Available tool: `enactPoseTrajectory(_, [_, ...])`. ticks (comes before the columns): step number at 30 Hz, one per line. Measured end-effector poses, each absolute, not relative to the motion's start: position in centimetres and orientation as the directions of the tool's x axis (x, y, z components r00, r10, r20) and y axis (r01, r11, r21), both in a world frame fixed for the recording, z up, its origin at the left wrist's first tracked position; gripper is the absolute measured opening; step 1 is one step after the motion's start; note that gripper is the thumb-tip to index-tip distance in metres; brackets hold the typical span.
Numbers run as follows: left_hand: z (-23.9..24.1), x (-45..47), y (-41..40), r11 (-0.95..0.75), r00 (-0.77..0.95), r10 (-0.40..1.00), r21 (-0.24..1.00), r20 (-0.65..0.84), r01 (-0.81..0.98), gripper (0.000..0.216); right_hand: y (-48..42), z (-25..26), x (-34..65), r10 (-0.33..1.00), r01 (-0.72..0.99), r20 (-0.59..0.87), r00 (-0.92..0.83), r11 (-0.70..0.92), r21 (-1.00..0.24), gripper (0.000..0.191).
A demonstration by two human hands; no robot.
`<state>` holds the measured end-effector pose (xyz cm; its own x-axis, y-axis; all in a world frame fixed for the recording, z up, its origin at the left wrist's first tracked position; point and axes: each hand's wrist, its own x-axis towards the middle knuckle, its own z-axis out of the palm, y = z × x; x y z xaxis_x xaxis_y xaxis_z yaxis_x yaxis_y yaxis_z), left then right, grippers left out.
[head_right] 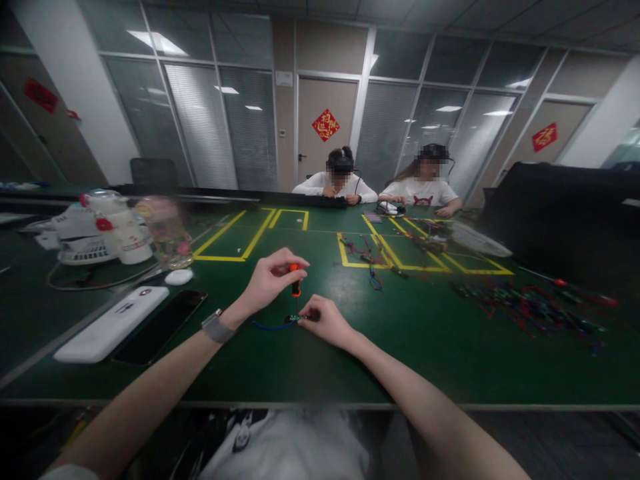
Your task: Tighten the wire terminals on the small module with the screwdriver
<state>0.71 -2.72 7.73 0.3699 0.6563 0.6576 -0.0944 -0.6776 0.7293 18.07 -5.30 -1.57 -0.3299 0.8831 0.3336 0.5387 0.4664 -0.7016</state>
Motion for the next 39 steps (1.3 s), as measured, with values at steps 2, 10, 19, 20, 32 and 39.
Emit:
enactPoseTrajectory(2, [7.6,0.8,-2.8,-0.717,0.346,0.638,0.694,0.687,-0.056,0.014,-5.3,-1.6,18.1,0.882,0.538,0.334,-0.333,0.468,-0.701,0.006])
enactPoseTrajectory(10, [7.7,0.2,-2.7,-0.749,0.455,0.574,0.661,0.681,-0.043,0.03,-5.3,-1.6,18.1,0.882,0.542,0.329,-0.337,0.468,-0.699,0.004])
enactPoseTrajectory(19, [7.7,0.8,-3.5,-0.685,0.402,0.64,0.723,0.654,-0.086,0.022,-5.4,-1.4,18.0,0.879,0.541,0.333,-0.34,0.473,-0.696,0.005])
enactPoseTrajectory(20, [7.7,0.9,-3.5,-0.699,0.388,0.637,0.711,0.666,-0.073,0.02,-5.4,-1.4,18.0,0.879,0.54,0.333,-0.342,0.474,-0.696,0.005])
enactPoseTrajectory(32, [7.3,0.4,-2.8,-0.854,0.342,0.511,0.511,0.789,0.099,0.027,-5.3,-1.6,18.1,0.88,0.552,0.333,-0.337,0.472,-0.687,0.005])
enactPoseTrajectory(39, [7.5,0.2,-2.7,-0.603,0.445,0.672,0.786,0.592,-0.134,0.033,-5.3,-1.6,18.1,0.875,0.545,0.343,-0.343,0.483,-0.686,0.006])
